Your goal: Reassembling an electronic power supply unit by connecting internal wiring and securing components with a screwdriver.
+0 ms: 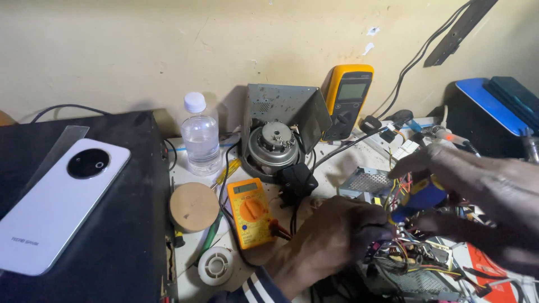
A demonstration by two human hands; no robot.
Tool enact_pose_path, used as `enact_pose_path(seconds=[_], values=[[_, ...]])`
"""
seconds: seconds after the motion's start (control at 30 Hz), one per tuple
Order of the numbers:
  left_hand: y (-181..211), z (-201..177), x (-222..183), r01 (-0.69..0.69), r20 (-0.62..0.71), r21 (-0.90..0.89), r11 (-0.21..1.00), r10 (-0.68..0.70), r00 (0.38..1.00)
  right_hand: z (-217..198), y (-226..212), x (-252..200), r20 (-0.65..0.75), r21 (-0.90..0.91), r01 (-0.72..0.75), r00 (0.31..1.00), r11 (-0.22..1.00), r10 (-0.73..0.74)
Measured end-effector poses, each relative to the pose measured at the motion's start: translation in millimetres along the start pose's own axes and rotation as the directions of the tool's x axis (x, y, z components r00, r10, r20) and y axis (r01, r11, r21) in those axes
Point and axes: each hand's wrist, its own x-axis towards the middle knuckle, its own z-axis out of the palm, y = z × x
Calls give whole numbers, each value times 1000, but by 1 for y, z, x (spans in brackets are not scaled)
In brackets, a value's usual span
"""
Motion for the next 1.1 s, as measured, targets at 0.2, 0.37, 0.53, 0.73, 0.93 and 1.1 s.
enact_pose_path(seconds=[0.2,0.37,0.53,0.73,0.93,1.1], values=[[3,-4,1,107,107,35,994,-111,988,28,22,10,-445,-258,17,885,966,-135],[6,-4,2,164,167,31,986,-167,972,1,26,-8,-262,91,267,936,959,-236],[2,-4,1,61,164,25,998,-64,984,14,23,-4,-288,-337,-43,956,941,-59],[-12,4,-6,-17,162,90,996,2,987,12,25,-11,-324,-101,192,922,976,-215],[-30,9,-5,-200,177,146,969,173,969,5,24,-11,-198,-145,94,973,985,-122],[-37,7,-8,-238,223,240,941,185,957,6,11,-10,-143,-160,71,985,985,-94]])
